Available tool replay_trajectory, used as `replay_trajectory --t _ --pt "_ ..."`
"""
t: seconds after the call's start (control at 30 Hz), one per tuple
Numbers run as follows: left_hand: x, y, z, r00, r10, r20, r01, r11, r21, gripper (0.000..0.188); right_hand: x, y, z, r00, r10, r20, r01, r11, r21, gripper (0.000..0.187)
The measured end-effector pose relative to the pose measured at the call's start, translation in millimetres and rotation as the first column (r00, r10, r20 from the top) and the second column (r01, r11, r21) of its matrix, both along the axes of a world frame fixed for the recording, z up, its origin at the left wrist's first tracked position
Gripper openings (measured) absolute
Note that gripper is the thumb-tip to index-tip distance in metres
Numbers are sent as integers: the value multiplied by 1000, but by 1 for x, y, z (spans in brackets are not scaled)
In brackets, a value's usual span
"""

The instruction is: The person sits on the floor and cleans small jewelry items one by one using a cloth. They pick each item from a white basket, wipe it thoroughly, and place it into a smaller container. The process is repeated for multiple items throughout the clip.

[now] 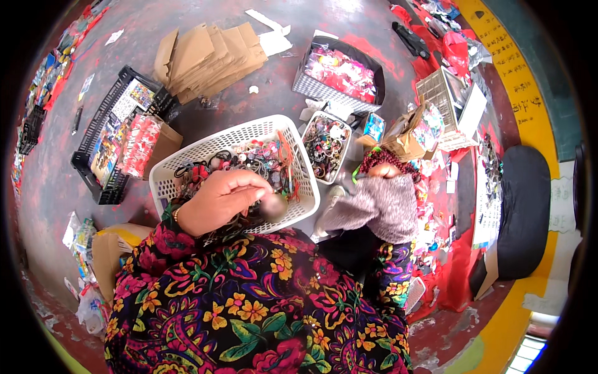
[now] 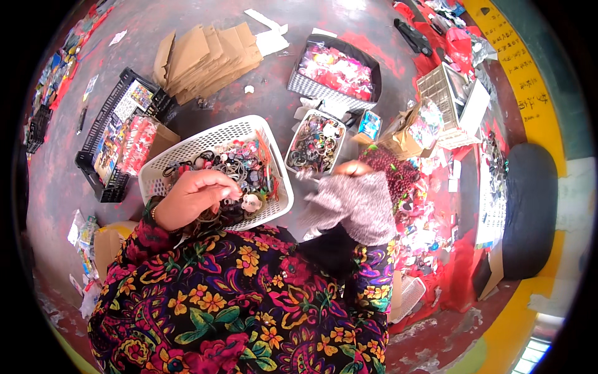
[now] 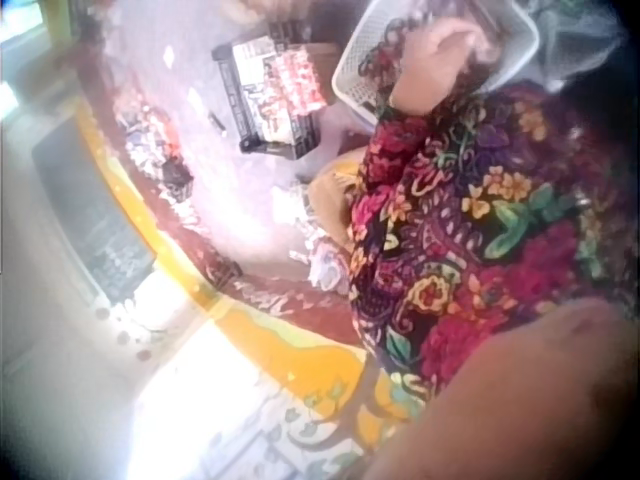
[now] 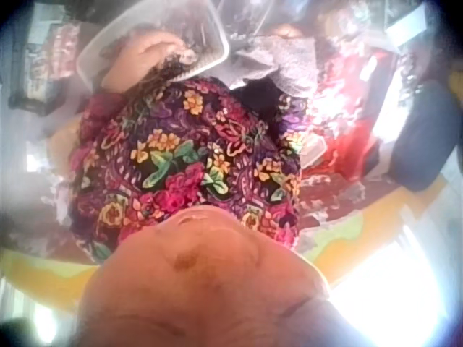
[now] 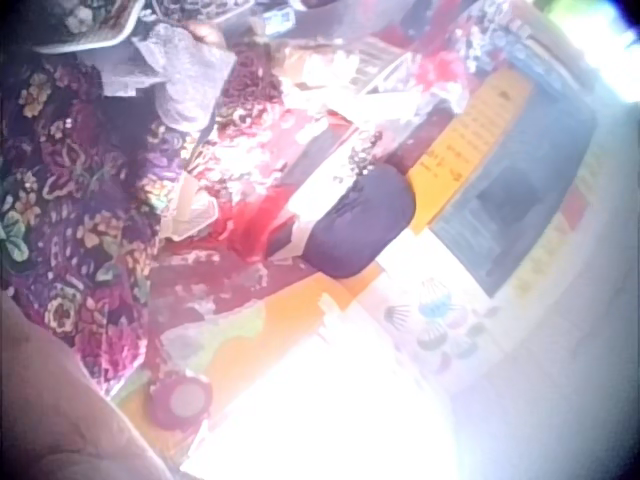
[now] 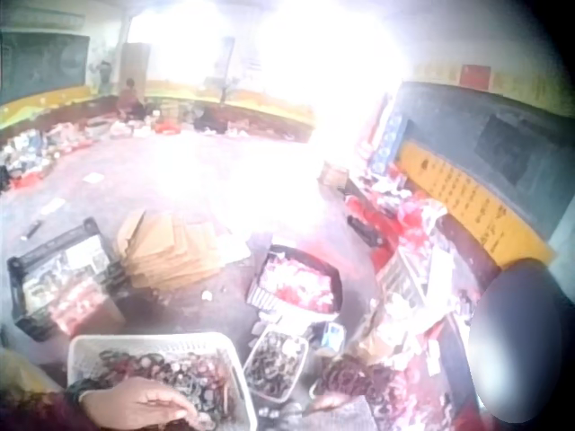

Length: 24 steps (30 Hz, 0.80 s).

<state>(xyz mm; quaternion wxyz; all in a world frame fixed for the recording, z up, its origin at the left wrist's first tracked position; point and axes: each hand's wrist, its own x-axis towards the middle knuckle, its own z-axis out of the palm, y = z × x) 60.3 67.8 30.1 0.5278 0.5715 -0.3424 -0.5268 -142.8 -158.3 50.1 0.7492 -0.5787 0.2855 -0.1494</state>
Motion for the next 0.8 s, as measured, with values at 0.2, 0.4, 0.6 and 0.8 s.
replay_trajectory --t 0.2,0.4,0.6,0.8 --pt "10 9 9 994 85 64 -79 992 -96 16 33 -52 -42 991 -97 86 81 982 173 9" --pt "17 16 10 980 174 92 -171 984 -43 15 39 -111 -102 997 -32 -68 52 947 317 9" --pt "23 22 5 958 255 129 -252 967 -43 15 34 -99 -94 973 -179 -142 219 908 358 10" --pt "36 31 5 933 260 248 -260 965 -33 16 19 -57 -70 993 73 -89 -115 555 -824 13"
